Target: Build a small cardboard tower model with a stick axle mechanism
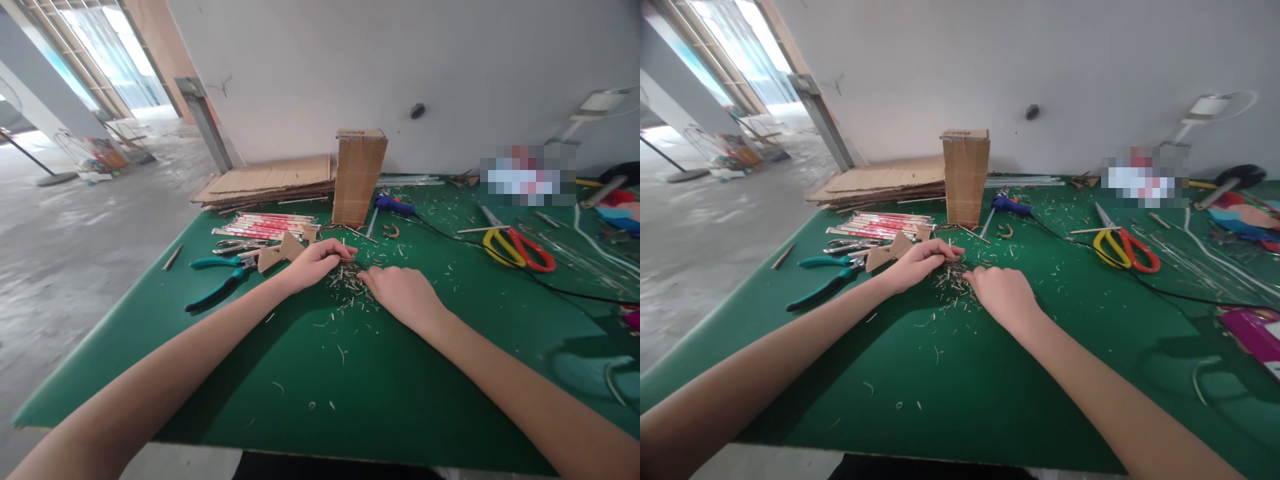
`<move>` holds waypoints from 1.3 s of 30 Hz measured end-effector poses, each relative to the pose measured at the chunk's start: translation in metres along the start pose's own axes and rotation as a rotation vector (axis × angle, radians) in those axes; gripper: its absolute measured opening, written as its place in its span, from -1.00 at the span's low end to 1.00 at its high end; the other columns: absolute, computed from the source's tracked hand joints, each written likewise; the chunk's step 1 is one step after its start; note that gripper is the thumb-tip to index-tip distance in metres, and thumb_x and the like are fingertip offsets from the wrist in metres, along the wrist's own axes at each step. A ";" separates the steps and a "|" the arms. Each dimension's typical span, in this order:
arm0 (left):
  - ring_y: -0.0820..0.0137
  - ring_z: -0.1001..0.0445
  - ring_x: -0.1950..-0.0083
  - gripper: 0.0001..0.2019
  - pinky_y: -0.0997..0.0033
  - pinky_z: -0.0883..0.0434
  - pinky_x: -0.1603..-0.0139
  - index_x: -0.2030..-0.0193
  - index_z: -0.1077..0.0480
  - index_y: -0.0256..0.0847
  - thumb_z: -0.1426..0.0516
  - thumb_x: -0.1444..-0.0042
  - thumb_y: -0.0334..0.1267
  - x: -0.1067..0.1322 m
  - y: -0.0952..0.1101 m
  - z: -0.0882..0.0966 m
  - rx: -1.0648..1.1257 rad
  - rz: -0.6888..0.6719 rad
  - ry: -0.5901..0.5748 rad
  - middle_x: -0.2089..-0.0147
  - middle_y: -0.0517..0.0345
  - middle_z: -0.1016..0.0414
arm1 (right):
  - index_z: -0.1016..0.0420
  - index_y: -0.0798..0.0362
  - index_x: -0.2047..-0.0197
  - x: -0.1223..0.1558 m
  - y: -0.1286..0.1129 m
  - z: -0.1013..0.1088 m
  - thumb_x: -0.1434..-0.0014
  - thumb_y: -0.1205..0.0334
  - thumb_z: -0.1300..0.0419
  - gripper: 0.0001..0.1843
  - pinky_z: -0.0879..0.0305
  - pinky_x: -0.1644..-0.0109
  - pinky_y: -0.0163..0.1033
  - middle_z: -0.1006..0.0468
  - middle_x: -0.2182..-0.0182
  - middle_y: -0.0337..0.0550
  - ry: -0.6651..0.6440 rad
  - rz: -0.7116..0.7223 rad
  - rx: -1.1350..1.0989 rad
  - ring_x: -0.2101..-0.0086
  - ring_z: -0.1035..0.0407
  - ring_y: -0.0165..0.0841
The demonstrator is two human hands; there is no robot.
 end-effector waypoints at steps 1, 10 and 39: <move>0.32 -0.40 -0.10 -0.85 0.12 -0.28 -0.14 0.26 -0.35 -0.26 0.03 -0.15 -0.43 0.000 0.000 0.000 0.002 0.000 0.001 -0.02 -0.04 -0.46 | -0.48 0.10 0.37 0.000 0.000 0.000 -0.33 0.05 0.18 -0.50 0.18 0.57 -0.27 -0.53 0.59 -0.06 -0.007 0.013 0.008 0.57 -0.44 -0.23; 0.31 -0.37 -0.13 -0.87 0.14 -0.25 -0.15 0.31 -0.31 -0.25 0.04 -0.13 -0.44 0.001 0.004 -0.001 0.041 0.011 -0.021 0.01 -0.02 -0.46 | -0.45 0.10 0.34 0.001 -0.001 -0.001 -0.34 0.05 0.19 -0.51 0.16 0.58 -0.28 -0.55 0.57 -0.07 0.025 -0.047 0.009 0.56 -0.45 -0.23; 0.36 -0.39 -0.10 -0.83 0.21 -0.30 -0.13 0.17 -0.38 -0.24 0.01 -0.19 -0.34 0.001 0.005 -0.001 -0.099 -0.015 -0.025 -0.04 -0.02 -0.45 | -0.46 0.09 0.36 0.000 -0.004 -0.001 -0.33 0.06 0.13 -0.55 0.21 0.59 -0.27 -0.53 0.60 -0.07 0.004 0.008 0.053 0.57 -0.46 -0.23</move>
Point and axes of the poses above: each hand's wrist, its own x-axis away from the middle knuckle, its own z-axis out of the back of the hand, y = z × x, the point moved 2 cm from there along -x, towards the middle knuckle
